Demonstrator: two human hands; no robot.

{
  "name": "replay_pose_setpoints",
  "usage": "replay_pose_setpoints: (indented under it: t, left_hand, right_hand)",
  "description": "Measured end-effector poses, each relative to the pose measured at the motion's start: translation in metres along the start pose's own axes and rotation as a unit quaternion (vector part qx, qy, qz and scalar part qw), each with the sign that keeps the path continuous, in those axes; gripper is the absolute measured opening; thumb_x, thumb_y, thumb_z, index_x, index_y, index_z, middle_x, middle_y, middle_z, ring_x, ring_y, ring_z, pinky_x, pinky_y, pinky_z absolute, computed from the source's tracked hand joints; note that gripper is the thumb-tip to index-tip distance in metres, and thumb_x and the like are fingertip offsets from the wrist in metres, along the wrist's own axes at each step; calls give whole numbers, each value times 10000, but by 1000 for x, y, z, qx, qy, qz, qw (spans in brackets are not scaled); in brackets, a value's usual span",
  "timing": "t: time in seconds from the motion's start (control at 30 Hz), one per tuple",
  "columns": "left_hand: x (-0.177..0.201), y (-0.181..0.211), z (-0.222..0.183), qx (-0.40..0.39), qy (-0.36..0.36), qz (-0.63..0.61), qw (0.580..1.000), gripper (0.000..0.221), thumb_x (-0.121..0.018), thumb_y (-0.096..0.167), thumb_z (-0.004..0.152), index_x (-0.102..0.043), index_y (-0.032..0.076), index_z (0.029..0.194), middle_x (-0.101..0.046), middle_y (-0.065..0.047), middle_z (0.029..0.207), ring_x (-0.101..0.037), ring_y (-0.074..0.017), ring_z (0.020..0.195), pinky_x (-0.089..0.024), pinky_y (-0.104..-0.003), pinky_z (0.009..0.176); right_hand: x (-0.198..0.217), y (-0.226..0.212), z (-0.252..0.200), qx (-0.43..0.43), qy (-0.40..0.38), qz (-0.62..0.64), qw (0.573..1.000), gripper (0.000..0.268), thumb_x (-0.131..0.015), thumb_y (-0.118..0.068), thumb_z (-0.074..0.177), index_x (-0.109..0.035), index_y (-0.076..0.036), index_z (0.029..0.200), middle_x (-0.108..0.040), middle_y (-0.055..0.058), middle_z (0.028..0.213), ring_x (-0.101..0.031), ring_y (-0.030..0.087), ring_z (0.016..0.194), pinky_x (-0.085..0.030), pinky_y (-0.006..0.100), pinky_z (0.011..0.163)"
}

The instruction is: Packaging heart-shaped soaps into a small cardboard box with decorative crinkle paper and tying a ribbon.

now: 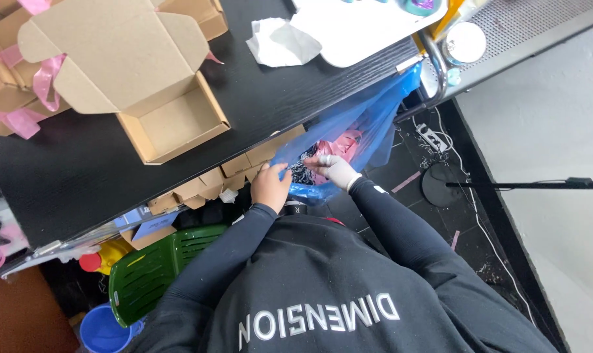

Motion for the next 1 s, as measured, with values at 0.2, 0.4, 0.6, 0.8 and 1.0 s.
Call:
replay_pose_setpoints:
  t: [0.2, 0.4, 0.6, 0.8, 1.0]
  left_hand:
    - [23, 6, -10, -44, 48, -48, 997, 348, -683, 69, 816, -727, 100, 1160, -667, -147, 1160, -663, -372, 1064, -536, -434, 912]
    - [34, 1, -20, -84, 59, -85, 991, 479, -629, -2, 772, -638, -5, 1251, -581, -203, 1305, -609, -407, 1145, -513, -438, 968]
    - [31, -7, -20, -88, 50, -85, 991, 475, -612, 11, 778, -648, 2, 1252, -597, -193, 1319, -611, -392, 1117, -509, -436, 964]
    - [35, -3, -17, -76, 65, -82, 992, 444, -622, 32, 798, -662, 4, 1239, -595, -204, 1302, -597, -401, 1150, -497, -450, 994]
    - [29, 7, -20, -130, 111, -79, 982, 446, -599, 15, 765, -673, -7, 1204, -589, -229, 1336, -586, -418, 1152, -489, -459, 990]
  right_hand:
    - [-60, -23, 41, -27, -101, -260, 960, 539, -752, -99, 799, -652, -58, 1327, -733, 146, 1226, -667, 242, 1163, -504, 345, 1029]
    - [-83, 2, 57, 45, -94, -547, 830, 717, -795, -296, 770, -570, -67, 1411, -601, 285, 1313, -575, 419, 1199, -465, 449, 971]
    - [-39, -12, 49, -102, 34, -658, 745, 294, -628, -294, 973, -745, -89, 1148, -747, 158, 1113, -713, 314, 1026, -547, 442, 879]
    - [22, -33, 12, 28, 203, -54, 977, 234, -671, -81, 896, -738, 13, 1099, -785, 110, 1057, -745, 184, 949, -570, 313, 856]
    - [-6, -48, 3, -60, -21, -134, 989, 350, -703, -132, 862, -689, -30, 1196, -756, 111, 1048, -701, 176, 887, -569, 323, 809]
Point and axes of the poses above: each hand's wrist, its own z-axis towards the middle knuckle, its own x-axis out of the back of the hand, y = z × x, the point moved 5 cm from there along z, towards the middle knuckle
